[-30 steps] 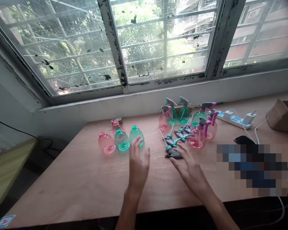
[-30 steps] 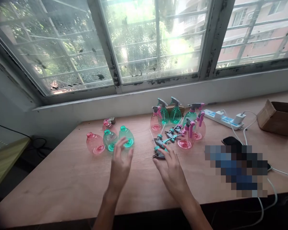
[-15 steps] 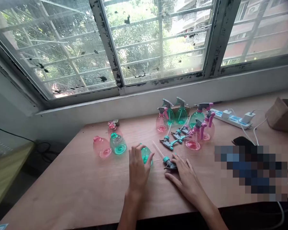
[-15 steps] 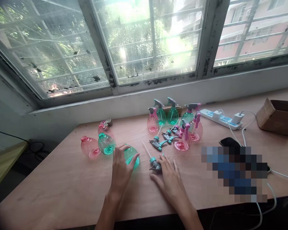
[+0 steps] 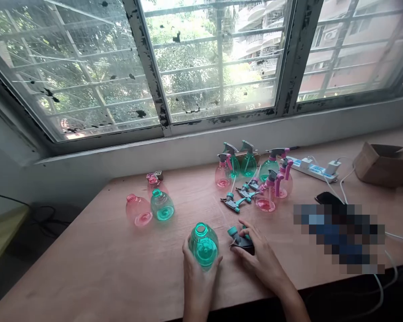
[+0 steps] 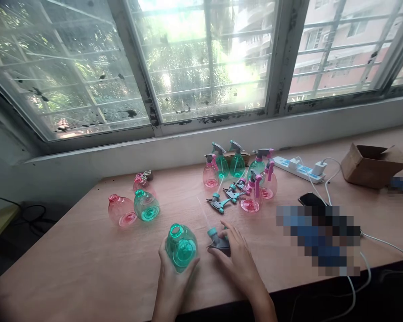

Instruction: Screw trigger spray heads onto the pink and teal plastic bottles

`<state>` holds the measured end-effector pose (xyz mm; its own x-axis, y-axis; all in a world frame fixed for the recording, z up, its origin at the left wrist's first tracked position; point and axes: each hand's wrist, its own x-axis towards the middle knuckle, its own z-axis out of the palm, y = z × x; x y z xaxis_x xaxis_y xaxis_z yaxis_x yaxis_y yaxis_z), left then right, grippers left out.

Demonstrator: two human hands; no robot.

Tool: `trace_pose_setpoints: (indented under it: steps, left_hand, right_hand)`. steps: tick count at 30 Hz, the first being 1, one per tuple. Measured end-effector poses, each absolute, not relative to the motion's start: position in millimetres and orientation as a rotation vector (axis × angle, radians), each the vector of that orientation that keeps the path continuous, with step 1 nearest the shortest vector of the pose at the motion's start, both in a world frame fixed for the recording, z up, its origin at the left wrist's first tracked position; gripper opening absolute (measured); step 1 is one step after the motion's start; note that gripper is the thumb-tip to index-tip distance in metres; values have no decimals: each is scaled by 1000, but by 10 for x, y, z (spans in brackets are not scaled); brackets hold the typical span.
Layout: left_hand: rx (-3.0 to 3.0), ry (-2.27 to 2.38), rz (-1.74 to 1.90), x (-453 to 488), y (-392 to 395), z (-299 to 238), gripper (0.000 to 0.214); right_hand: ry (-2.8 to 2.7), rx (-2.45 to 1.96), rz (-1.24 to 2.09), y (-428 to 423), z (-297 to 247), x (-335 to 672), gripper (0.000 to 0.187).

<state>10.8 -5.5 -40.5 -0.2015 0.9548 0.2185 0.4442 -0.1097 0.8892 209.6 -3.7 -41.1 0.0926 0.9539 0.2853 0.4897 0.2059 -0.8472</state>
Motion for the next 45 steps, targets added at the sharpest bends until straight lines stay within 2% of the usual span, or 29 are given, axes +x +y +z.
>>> trace_pose_setpoints:
  steps: [3, 6, 11, 16, 23, 27, 28, 32, 34, 45]
  left_hand:
    - [1626, 1612, 1228, 102, -80, -378, 82]
    - [1582, 1535, 1381, 123, -95, -300, 77]
    - [1045, 1471, 1628, 107, -90, -182, 87]
    - [738, 1448, 1626, 37, -116, -134, 65]
    - [661, 1475, 1693, 72, -89, -125, 70]
    - [688, 1500, 1757, 97, -73, -152, 90]
    - [709, 1488, 1759, 102, -79, -141, 89]
    - [729, 1382, 1732, 107, -116, -31, 61]
    - [692, 1290, 1764, 105, -126, 22, 54]
    - [656, 1254, 1873, 154, -116, 92, 49]
  right_hand:
    - [-1401, -1336, 721, -62, -370, 2095, 22]
    - [-1290, -1249, 821, -107, -355, 2089, 25]
    - [-1055, -1141, 923, -156, -380, 2112, 32]
    - [-901, -1236, 934, -158, -377, 2142, 49]
    - [-703, -1166, 956, -102, -374, 2122, 40]
    - [-480, -1046, 975, -92, -356, 2121, 36]
    - [-452, -1020, 974, -94, -345, 2122, 36]
    - [-477, -1019, 956, -101, -322, 2119, 35]
    - [-503, -1046, 957, -102, -334, 2114, 35]
    - [-449, -1031, 933, -99, -348, 2117, 34]
